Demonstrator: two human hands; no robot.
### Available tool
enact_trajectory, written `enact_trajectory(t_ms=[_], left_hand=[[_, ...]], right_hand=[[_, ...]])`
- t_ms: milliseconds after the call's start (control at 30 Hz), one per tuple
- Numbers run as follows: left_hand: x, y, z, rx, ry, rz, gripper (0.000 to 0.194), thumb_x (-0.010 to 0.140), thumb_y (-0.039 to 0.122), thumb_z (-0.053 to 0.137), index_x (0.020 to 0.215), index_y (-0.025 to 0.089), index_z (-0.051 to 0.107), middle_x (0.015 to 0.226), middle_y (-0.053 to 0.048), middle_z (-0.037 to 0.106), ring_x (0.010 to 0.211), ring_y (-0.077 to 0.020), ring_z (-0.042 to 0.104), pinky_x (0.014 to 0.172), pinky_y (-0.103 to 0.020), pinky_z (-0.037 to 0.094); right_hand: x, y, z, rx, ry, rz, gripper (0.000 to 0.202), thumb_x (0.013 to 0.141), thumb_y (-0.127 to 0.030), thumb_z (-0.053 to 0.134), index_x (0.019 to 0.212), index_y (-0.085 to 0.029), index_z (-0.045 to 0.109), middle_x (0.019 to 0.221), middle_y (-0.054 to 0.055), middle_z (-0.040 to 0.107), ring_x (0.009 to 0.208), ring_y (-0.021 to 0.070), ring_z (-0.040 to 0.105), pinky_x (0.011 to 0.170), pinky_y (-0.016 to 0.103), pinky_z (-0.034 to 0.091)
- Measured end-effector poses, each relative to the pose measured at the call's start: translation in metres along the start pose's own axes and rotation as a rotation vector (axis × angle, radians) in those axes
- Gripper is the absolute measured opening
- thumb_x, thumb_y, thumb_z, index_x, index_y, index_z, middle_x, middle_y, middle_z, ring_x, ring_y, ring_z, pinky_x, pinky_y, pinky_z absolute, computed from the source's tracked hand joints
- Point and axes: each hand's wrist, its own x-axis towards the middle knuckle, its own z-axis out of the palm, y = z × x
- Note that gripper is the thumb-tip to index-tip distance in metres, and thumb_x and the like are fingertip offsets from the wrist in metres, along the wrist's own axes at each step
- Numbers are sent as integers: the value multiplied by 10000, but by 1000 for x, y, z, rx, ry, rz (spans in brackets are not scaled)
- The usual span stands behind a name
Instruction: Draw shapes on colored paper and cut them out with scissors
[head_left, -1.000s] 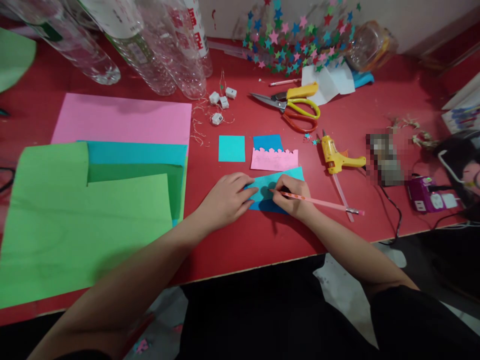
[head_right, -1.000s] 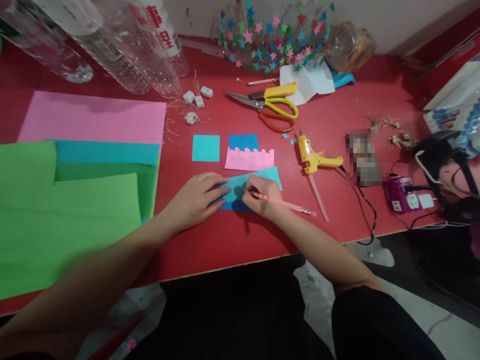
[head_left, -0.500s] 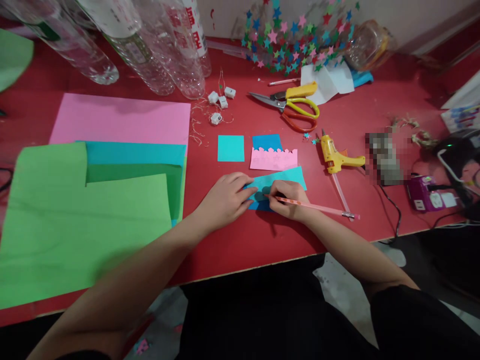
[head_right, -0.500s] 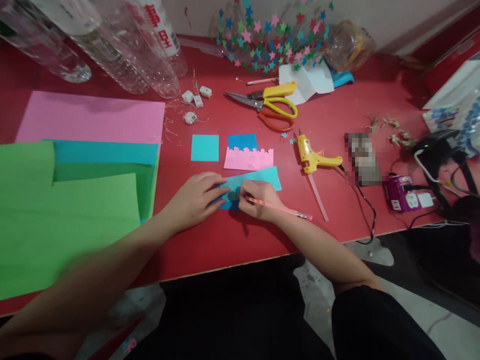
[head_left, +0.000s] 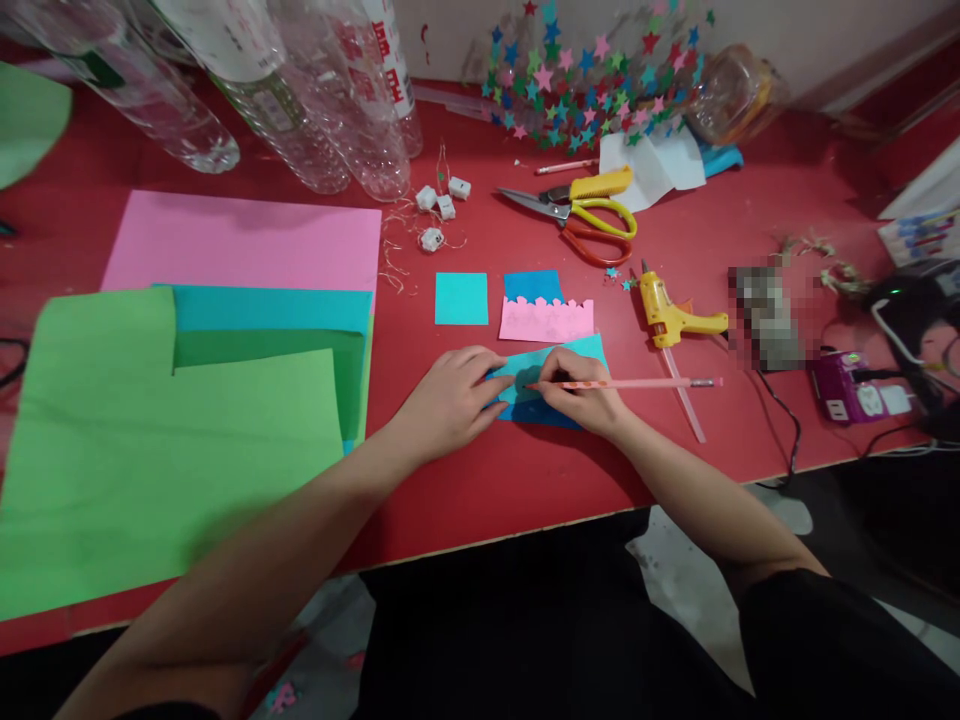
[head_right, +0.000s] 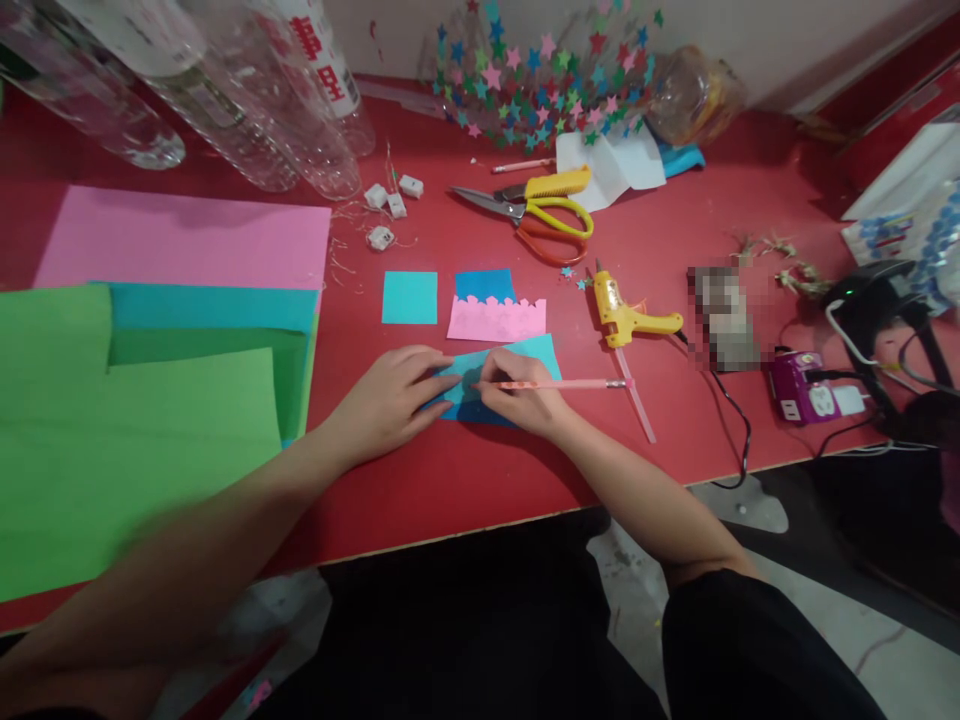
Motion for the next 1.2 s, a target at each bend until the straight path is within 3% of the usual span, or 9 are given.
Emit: enact_trajectory(t_ms=[133,267,367,533,767,967,1200], left_hand=[[1,0,-1,-13,-32,-38,260,933,297,494,1077,128,629,1113,-148,596,1052,-270,535,878,-445,483],[0,1,-1,-8,-46,-50,296,925,260,487,1178,141,587,1144,-147,573,1068,-267,523,901,-450,471],[0,1,-1,-16,-51,-50,331,940,267,460,1232,149,563,1179,-152,559,1106,-272,508,929,-462,456],[0,1,-2,-46,-44,-53,355,924,264,485,1239,116,559,1188,-154,561,1112,-280,502,956,-462,446],[-1,1,-3,-59,-58,-42,350,915,256,489,1237,141,567,1181,-156,555,1115,-285,499,939,-482,447],[-2,1,-2,-59,-33,-12,295,921,232,480,1164,195,642,1206,-160,545,1153,-299,491,930,-501,438],[-1,2,-3,-52,-34,17,248,919,233,486,1083,167,660,1161,-146,580,1092,-278,527,897,-467,462]], right_hand=[[1,-7,2,66,-82,111,146,805,-283,568,716,-195,493,626,-35,533,556,89,463,514,215,350],[-2,-12,3,195,-116,167,211,892,-378,501,778,-201,486,594,-40,546,514,85,482,498,212,367],[-1,-8,-1,243,-21,145,169,884,-346,507,797,-206,470,562,-56,506,501,84,465,496,212,366],[3,-2,-12,175,156,96,81,763,-245,574,776,-195,512,633,-41,492,551,85,443,496,211,338],[4,-3,-6,41,87,94,25,700,-202,549,695,-194,526,598,-32,534,523,86,450,489,210,338],[3,3,-4,-25,95,30,50,722,-203,539,678,-196,516,578,-34,527,512,84,445,481,205,332],[0,2,-4,-74,-12,-41,91,771,-242,539,697,-189,534,588,-33,536,520,78,440,494,207,336]])
